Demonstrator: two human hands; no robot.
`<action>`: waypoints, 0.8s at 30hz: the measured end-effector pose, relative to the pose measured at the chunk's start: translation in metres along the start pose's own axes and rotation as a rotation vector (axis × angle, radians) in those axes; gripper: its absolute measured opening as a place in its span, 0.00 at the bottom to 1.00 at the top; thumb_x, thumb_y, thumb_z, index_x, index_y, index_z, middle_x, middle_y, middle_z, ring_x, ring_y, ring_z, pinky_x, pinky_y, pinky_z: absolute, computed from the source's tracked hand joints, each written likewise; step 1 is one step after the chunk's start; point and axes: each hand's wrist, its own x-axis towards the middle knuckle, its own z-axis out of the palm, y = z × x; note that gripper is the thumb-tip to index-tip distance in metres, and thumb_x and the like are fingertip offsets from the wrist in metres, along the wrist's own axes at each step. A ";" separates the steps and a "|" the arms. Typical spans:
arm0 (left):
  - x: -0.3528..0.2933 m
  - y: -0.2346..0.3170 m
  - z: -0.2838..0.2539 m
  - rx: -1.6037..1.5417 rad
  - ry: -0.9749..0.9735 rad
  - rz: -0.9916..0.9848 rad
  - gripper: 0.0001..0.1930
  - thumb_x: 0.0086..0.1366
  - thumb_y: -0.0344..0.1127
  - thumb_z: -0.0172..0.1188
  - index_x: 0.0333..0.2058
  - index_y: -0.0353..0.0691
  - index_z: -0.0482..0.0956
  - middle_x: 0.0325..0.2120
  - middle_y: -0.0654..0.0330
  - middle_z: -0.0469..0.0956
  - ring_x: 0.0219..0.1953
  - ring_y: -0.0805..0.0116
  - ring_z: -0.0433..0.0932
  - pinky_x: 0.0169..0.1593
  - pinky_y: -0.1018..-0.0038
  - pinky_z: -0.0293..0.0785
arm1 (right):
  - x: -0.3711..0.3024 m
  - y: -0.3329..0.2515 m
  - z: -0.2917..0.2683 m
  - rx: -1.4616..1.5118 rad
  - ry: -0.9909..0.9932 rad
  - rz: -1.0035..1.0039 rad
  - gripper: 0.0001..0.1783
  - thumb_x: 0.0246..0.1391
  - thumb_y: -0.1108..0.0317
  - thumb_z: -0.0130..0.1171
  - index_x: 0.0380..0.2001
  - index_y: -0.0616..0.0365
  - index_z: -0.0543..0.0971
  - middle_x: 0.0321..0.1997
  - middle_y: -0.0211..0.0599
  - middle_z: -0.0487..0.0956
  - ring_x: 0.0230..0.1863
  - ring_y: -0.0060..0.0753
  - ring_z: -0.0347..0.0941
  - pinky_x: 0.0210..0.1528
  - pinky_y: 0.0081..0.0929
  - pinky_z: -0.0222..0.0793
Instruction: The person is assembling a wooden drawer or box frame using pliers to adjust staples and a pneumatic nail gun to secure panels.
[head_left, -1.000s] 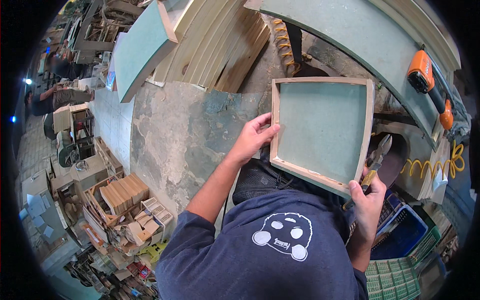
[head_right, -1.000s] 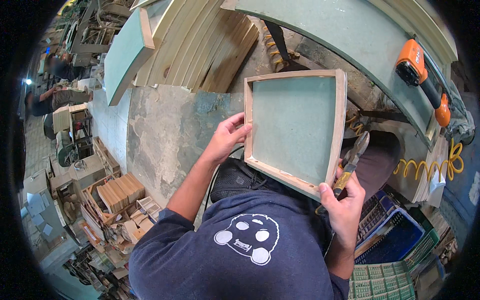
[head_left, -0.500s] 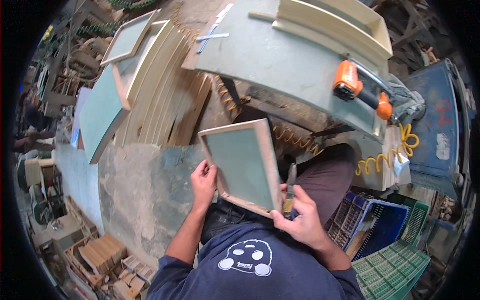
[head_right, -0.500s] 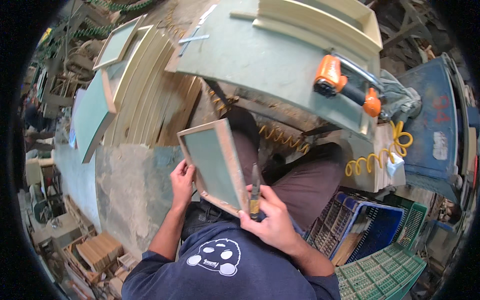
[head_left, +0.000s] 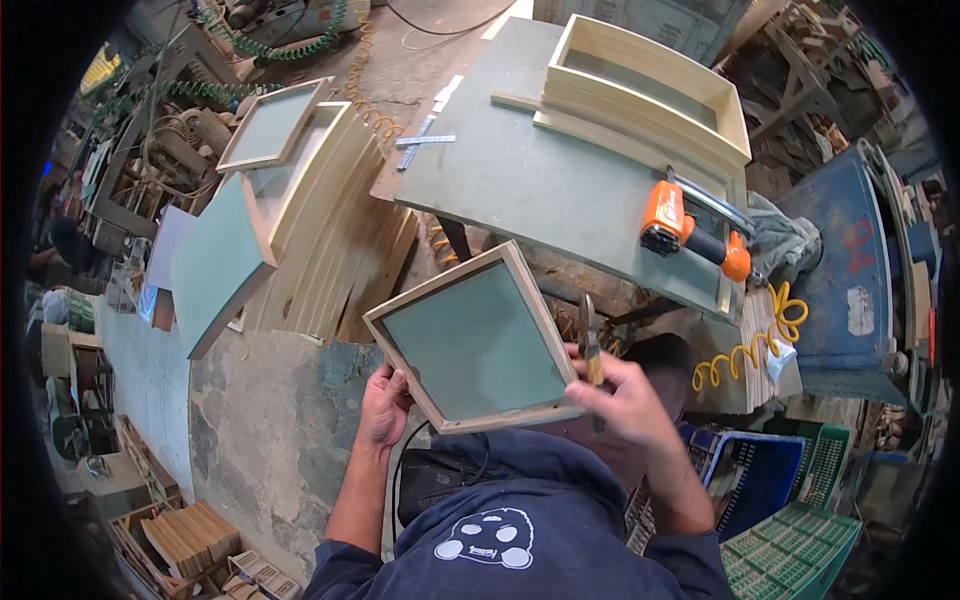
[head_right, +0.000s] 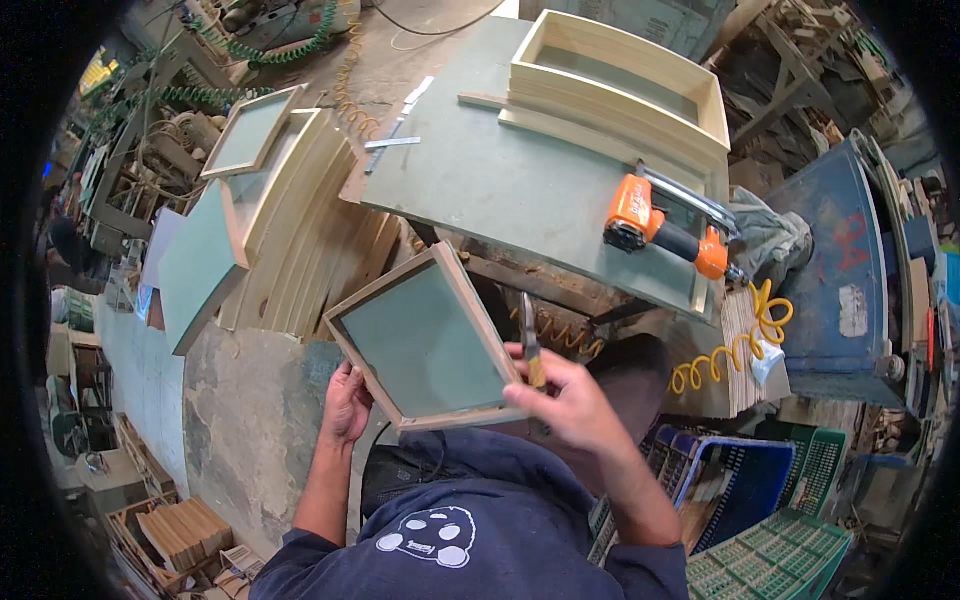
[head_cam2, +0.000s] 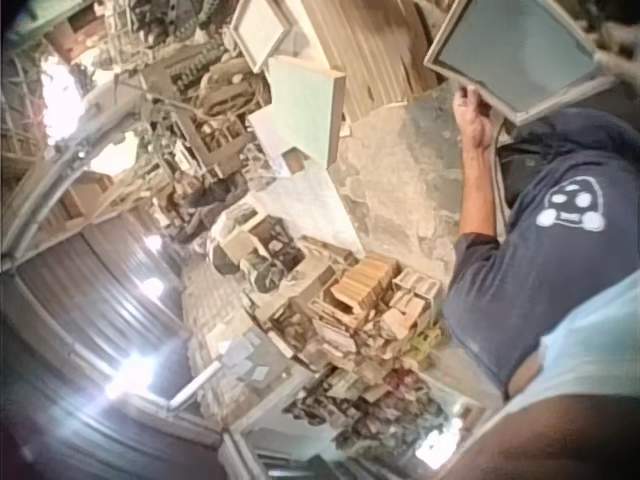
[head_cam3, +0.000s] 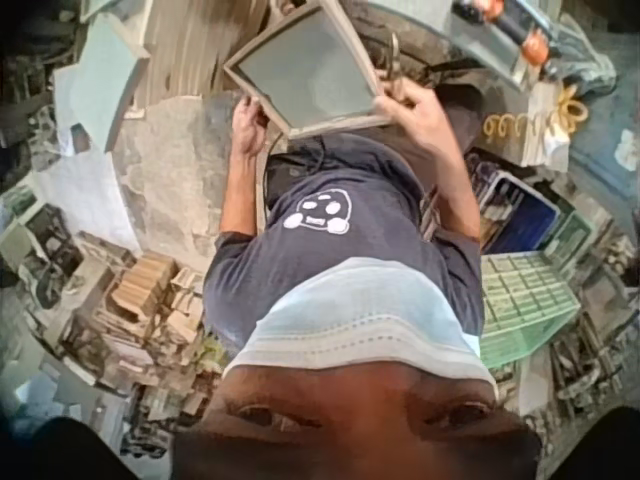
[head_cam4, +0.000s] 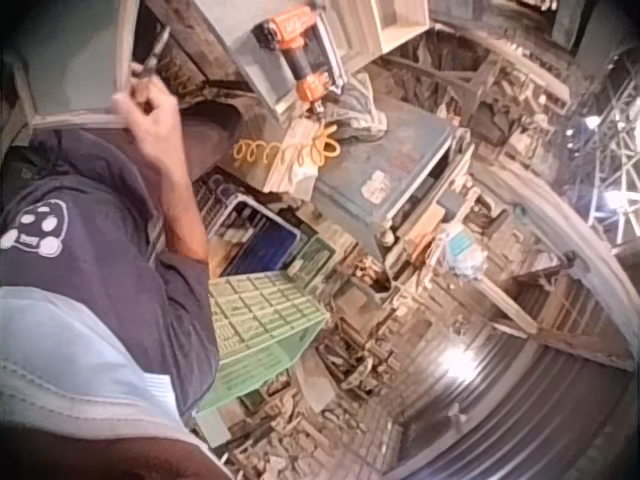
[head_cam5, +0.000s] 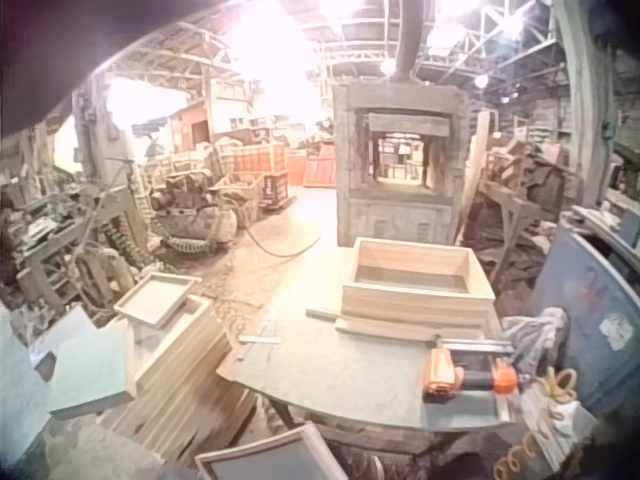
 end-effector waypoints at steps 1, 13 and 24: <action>0.001 0.002 -0.005 0.036 -0.003 0.040 0.14 0.63 0.37 0.57 0.46 0.40 0.71 0.39 0.63 0.77 0.39 0.72 0.77 0.44 0.72 0.73 | 0.011 -0.006 -0.005 0.075 0.003 0.065 0.17 0.50 0.65 0.63 0.38 0.68 0.76 0.42 0.36 0.78 0.43 0.23 0.71 0.46 0.24 0.67; 0.004 0.019 0.001 -0.018 0.103 0.168 0.13 0.65 0.37 0.55 0.45 0.40 0.68 0.33 0.66 0.70 0.37 0.74 0.70 0.45 0.73 0.67 | 0.212 0.013 -0.082 -1.049 0.419 -0.276 0.20 0.47 0.53 0.62 0.23 0.63 0.78 0.28 0.49 0.77 0.33 0.50 0.74 0.37 0.42 0.68; 0.047 0.029 0.024 0.035 0.056 0.127 0.20 0.66 0.40 0.53 0.53 0.38 0.64 0.47 0.59 0.72 0.48 0.67 0.72 0.52 0.69 0.69 | 0.011 0.000 -0.181 -0.393 1.010 -0.441 0.13 0.60 0.70 0.51 0.46 0.63 0.76 0.40 0.37 0.79 0.42 0.25 0.73 0.45 0.22 0.68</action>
